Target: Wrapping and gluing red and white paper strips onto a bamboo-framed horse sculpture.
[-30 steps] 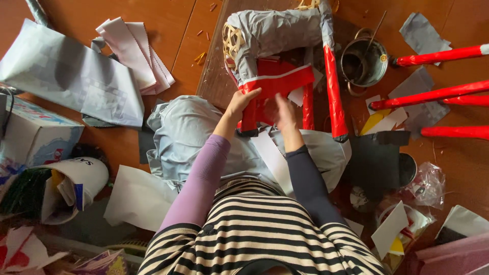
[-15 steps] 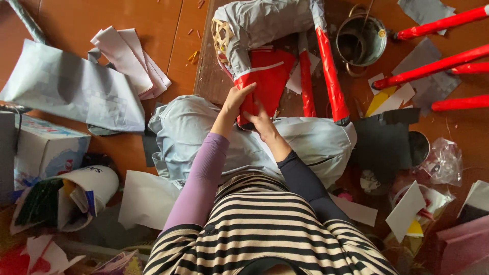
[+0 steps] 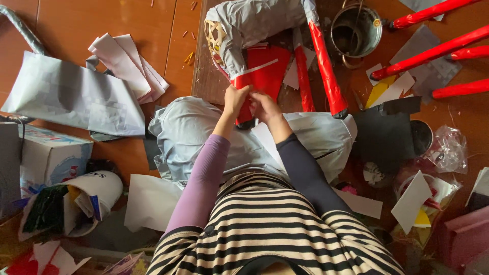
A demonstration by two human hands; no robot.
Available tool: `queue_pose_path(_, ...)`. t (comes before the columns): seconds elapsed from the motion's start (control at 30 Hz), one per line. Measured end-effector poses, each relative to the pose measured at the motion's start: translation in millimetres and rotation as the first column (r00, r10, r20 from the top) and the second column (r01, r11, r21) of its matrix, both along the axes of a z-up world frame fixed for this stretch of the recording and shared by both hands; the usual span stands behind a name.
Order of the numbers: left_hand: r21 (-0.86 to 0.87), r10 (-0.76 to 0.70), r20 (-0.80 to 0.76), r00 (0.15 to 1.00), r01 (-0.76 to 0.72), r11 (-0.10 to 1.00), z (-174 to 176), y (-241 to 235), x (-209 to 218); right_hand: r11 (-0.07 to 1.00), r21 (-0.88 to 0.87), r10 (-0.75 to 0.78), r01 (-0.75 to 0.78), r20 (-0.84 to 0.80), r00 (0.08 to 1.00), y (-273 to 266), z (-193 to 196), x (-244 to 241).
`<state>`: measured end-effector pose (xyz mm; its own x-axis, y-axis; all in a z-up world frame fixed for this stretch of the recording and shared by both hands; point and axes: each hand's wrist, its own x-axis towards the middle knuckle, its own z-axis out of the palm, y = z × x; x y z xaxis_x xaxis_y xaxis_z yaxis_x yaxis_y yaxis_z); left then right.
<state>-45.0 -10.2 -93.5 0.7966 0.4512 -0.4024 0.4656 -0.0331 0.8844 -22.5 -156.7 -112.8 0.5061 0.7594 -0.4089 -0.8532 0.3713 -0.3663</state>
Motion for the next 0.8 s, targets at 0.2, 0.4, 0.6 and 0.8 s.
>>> queue_pose_path(0.2, -0.21, 0.031, 0.156, 0.987, 0.002, 0.978, 2, 2, -2, 0.95, -0.228, -0.264, 0.212, -0.231, 0.936, 9, -6, 21)
queue_pose_path(0.4, -0.847, 0.08, 0.066, 0.995, 0.013, 0.532, 14, 14, -14, 0.769, -0.462, -0.496, 0.442, 0.004, 0.868, -2, -18, 25)
queue_pose_path(0.6, -0.944, 0.038, 0.085, 0.996, 0.069, 0.324, -22, 11, -18, 0.782, -0.441, -0.443, 0.44, 0.103, 0.891, -6, -13, 27)
queue_pose_path(0.8, -0.807, 0.001, 0.037, 0.999, 0.029, 0.589, 8, 7, -16, 0.738, -0.524, -0.414, 0.425, 0.146, 0.898, -18, -19, 27)
